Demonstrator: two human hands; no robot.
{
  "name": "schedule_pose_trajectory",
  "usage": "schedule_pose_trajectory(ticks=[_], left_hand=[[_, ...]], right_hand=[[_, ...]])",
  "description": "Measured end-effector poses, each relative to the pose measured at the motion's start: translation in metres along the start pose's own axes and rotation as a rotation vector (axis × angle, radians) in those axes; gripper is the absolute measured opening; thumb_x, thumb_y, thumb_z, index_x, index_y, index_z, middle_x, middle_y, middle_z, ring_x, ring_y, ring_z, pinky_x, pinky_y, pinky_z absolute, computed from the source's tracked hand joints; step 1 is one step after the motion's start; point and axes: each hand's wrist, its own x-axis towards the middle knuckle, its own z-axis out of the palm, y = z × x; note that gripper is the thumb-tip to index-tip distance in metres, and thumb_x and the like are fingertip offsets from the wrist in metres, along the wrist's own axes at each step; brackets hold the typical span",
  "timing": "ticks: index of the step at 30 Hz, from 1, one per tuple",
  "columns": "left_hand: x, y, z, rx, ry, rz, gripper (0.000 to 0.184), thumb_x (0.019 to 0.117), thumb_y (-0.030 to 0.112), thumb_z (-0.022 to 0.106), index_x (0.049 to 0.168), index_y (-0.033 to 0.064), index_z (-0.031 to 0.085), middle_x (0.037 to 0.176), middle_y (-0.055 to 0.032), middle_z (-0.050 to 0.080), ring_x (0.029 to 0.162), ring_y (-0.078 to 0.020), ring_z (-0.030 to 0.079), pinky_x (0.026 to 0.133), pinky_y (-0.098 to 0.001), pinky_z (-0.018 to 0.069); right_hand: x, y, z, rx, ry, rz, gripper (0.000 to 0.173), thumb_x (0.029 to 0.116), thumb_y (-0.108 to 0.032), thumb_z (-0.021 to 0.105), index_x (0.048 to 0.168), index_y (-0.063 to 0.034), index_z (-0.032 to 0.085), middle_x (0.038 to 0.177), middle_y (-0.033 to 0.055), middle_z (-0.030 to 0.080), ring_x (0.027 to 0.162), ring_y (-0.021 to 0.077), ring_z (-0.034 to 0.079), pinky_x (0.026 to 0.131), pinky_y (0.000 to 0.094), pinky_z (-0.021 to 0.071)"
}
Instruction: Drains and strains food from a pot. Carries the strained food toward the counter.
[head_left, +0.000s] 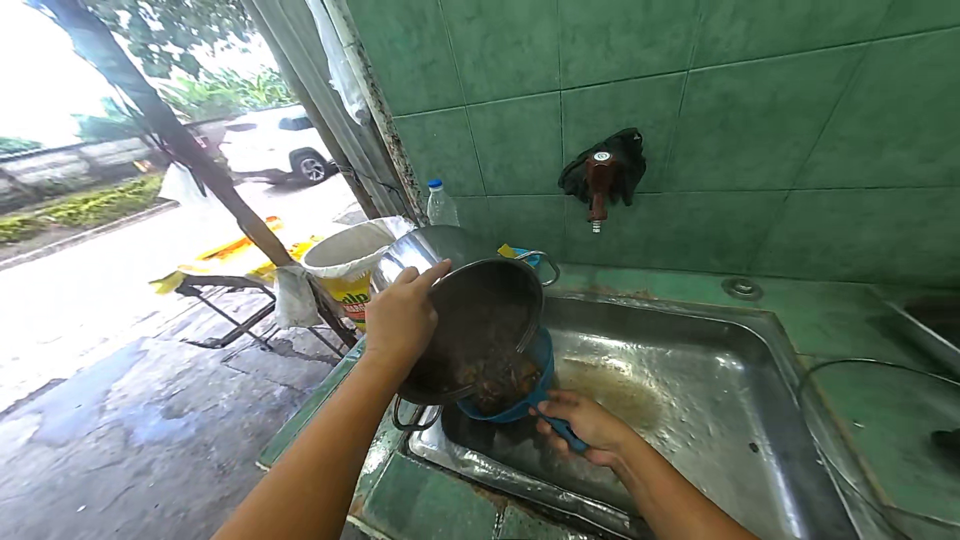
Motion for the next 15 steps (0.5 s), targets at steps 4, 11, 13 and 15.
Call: schedule_pose_trajectory(ticks=[4, 11, 13, 15], left_hand=[[-0.003, -0.004, 0.001, -0.007, -0.003, -0.031, 0.056, 0.0878, -0.009, 0.064, 0.139, 0.0133, 0.062, 0.105, -0.0250, 0.070, 0.081, -0.0472, 0.069, 0.064, -0.0654, 0.0519], [-0.034, -0.023, 0.024, -0.140, 0.177, -0.131, 0.042, 0.0866, -0.010, 0.062, 0.127, 0.0012, 0.063, 0.086, -0.0221, 0.067, 0.073, -0.0424, 0.066, 0.063, -0.0613, 0.0516], [-0.051, -0.028, 0.035, -0.177, 0.248, -0.178, 0.045, 0.0840, -0.009, 0.062, 0.128, -0.0011, 0.063, 0.084, -0.0217, 0.066, 0.072, -0.0412, 0.065, 0.062, -0.0601, 0.0515], [-0.072, -0.031, 0.049, -0.236, 0.316, -0.243, 0.047, 0.0833, -0.008, 0.064, 0.130, -0.0043, 0.059, 0.086, -0.0218, 0.065, 0.073, -0.0387, 0.065, 0.064, -0.0577, 0.0528]], right_hand=[[0.003, 0.001, 0.001, 0.121, -0.045, 0.054, 0.014, 0.1101, -0.012, 0.041, 0.117, -0.0053, 0.050, 0.079, 0.0003, 0.058, 0.051, 0.0034, 0.051, 0.046, 0.0157, 0.0453], [0.002, -0.005, 0.013, 0.139, 0.012, 0.073, 0.013, 0.1110, -0.014, 0.039, 0.115, -0.0065, 0.049, 0.072, -0.0022, 0.052, 0.045, 0.0006, 0.043, 0.040, 0.0132, 0.0392], [0.001, -0.007, 0.015, 0.127, 0.014, 0.069, 0.014, 0.1116, -0.016, 0.039, 0.116, -0.0060, 0.049, 0.072, -0.0020, 0.052, 0.044, 0.0008, 0.043, 0.040, 0.0134, 0.0400], [0.000, -0.008, 0.016, 0.115, 0.022, 0.070, 0.016, 0.1120, -0.017, 0.040, 0.116, -0.0058, 0.050, 0.071, -0.0020, 0.053, 0.044, 0.0013, 0.044, 0.041, 0.0140, 0.0409]])
